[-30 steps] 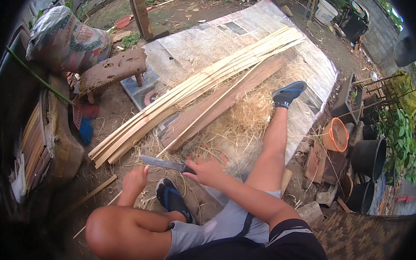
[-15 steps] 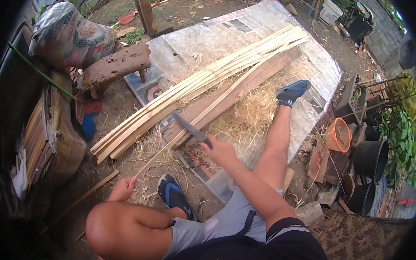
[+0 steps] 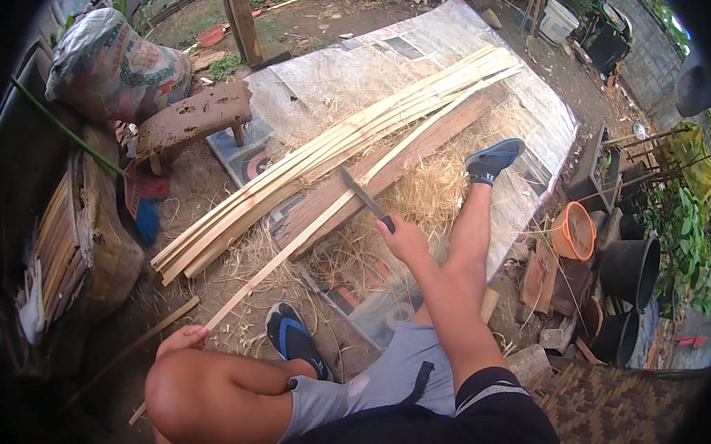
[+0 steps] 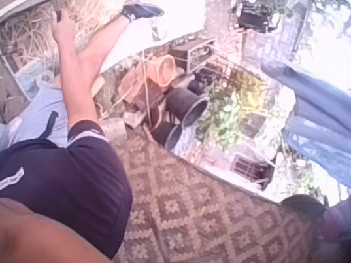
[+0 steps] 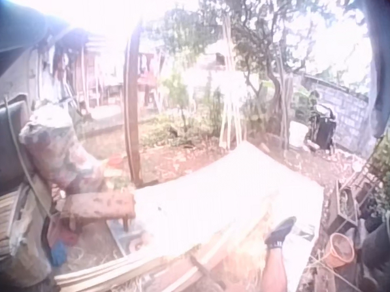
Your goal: The person sits on the ground and uses a knife to shave thin strips of bamboo, repeatedly scraping along the length of each strip to thin it. The person handles the strips one at a time, placing finished pieces aside on a plastic sheet.
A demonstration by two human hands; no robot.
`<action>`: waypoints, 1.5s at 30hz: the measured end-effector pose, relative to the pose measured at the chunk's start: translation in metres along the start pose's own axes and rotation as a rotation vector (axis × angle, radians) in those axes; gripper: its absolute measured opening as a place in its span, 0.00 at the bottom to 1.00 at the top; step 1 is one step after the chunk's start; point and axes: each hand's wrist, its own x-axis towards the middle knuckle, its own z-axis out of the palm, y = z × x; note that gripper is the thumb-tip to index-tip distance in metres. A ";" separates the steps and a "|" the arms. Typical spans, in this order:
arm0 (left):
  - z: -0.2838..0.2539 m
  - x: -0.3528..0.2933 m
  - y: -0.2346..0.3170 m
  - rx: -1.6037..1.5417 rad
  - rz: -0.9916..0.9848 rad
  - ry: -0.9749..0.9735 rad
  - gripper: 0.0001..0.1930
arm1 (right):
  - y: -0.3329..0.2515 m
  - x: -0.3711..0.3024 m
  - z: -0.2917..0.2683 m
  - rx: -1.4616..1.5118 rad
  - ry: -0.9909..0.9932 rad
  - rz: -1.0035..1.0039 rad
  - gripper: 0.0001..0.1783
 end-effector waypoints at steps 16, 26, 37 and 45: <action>0.090 0.037 0.076 0.794 0.285 0.649 0.17 | -0.053 -0.023 0.017 0.059 -0.103 -0.013 0.31; 0.086 0.034 0.055 1.071 0.176 0.752 0.21 | 0.000 0.003 -0.009 -0.032 0.141 0.186 0.27; 0.112 0.047 0.094 0.922 0.170 0.685 0.23 | -0.081 -0.050 0.016 -0.065 -0.180 -0.264 0.32; 0.086 0.042 0.080 0.645 0.044 0.454 0.26 | -0.040 -0.014 0.003 0.034 -0.025 0.004 0.27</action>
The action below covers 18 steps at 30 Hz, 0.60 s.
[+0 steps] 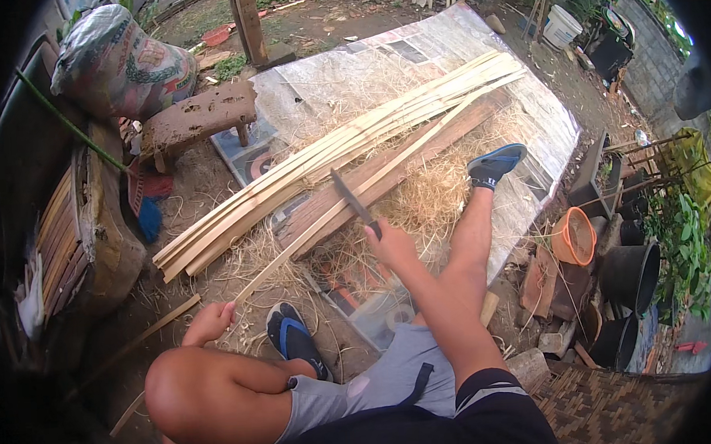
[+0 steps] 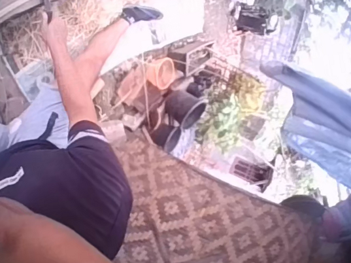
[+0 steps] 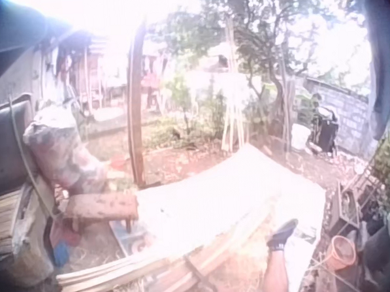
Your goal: The person sits on the ground and uses a knife to shave thin strips of bamboo, repeatedly scraping along the length of each strip to thin it. The person handles the strips one at a time, placing finished pieces aside on a plastic sheet.
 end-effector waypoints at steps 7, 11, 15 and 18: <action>-0.015 0.004 -0.064 -0.491 -0.074 -0.385 0.28 | -0.011 -0.027 0.018 0.096 -0.010 -0.078 0.28; -0.015 0.008 -0.022 -0.548 -0.095 -0.366 0.25 | -0.007 -0.021 0.025 0.051 -0.008 -0.009 0.29; -0.006 0.019 -0.020 -0.624 -0.024 -0.330 0.18 | -0.029 -0.054 0.033 -0.138 -0.095 -0.600 0.30; -0.015 0.008 -0.088 -0.706 0.001 -0.397 0.14 | 0.018 0.016 -0.012 -0.015 0.005 -0.116 0.29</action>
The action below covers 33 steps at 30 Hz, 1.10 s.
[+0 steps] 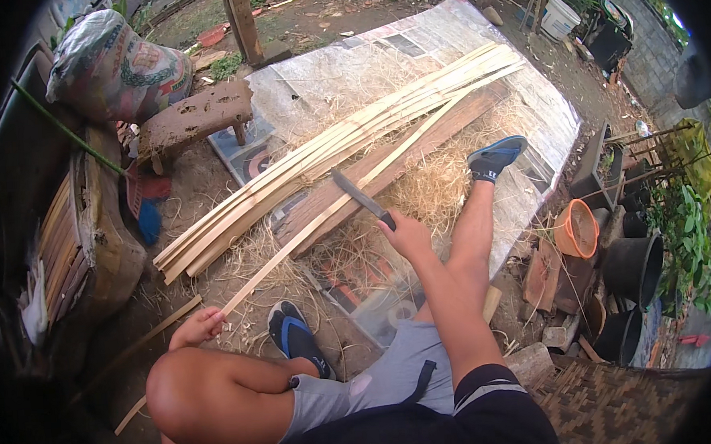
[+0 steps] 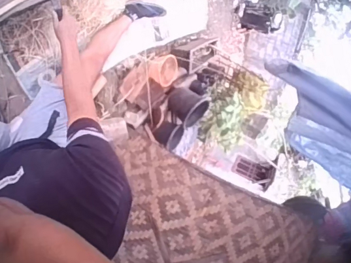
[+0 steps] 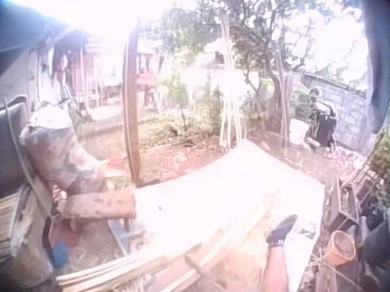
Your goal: The person sits on the ground and uses a knife to shave thin strips of bamboo, repeatedly scraping along the length of each strip to thin it. The person handles the strips one at a time, placing finished pieces aside on a plastic sheet.
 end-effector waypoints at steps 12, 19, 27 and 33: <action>0.038 0.002 0.042 0.063 0.037 0.111 0.12 | -0.002 0.010 -0.012 -0.064 -0.070 0.063 0.29; 0.015 -0.036 0.034 0.060 -0.034 0.141 0.12 | 0.004 0.011 -0.001 -0.047 -0.002 0.039 0.27; 0.067 -0.007 0.073 0.889 0.206 0.480 0.15 | 0.006 0.002 0.035 0.018 0.066 0.114 0.27; 0.107 0.030 0.084 1.104 0.268 0.699 0.20 | -0.095 -0.076 0.057 0.008 -0.111 -0.545 0.29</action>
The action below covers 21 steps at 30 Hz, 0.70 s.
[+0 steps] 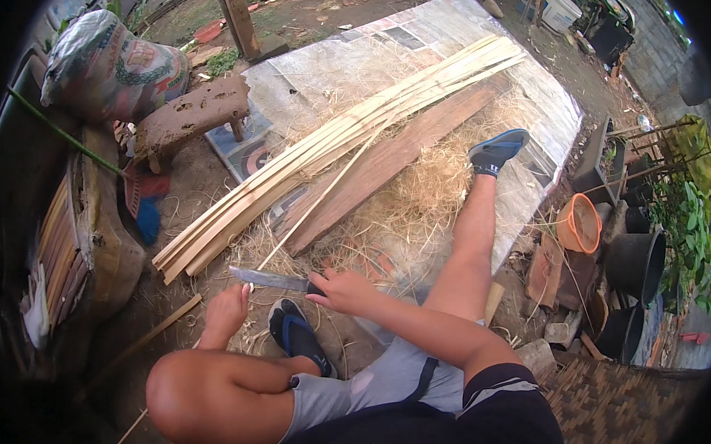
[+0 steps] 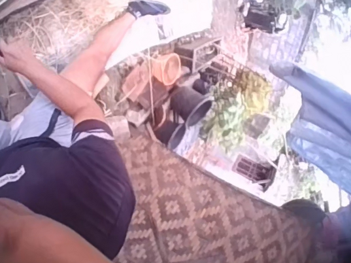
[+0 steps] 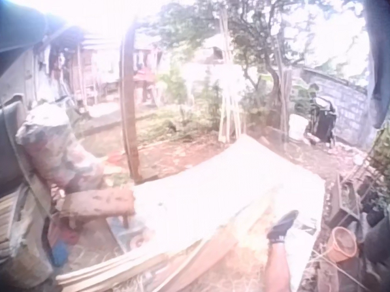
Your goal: The person sits on the ground and uses a knife to shave thin strips of bamboo, repeatedly scraping along the length of each strip to thin it. The person handles the strips one at a time, placing finished pieces aside on a plastic sheet.
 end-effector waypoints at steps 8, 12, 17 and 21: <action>0.000 -0.015 -0.026 0.123 -0.027 -0.043 0.19 | 0.021 0.001 -0.028 -0.051 -0.055 0.112 0.28; -0.004 -0.061 -0.087 0.194 -0.018 -0.062 0.19 | 0.109 0.014 -0.069 -0.192 0.144 0.382 0.27; -0.024 -0.062 -0.099 0.183 -0.087 -0.142 0.19 | 0.159 0.009 -0.085 -0.170 0.287 0.743 0.25; -0.014 -0.035 -0.060 -0.043 -0.088 -0.129 0.20 | 0.022 0.014 -0.036 0.053 0.026 0.285 0.28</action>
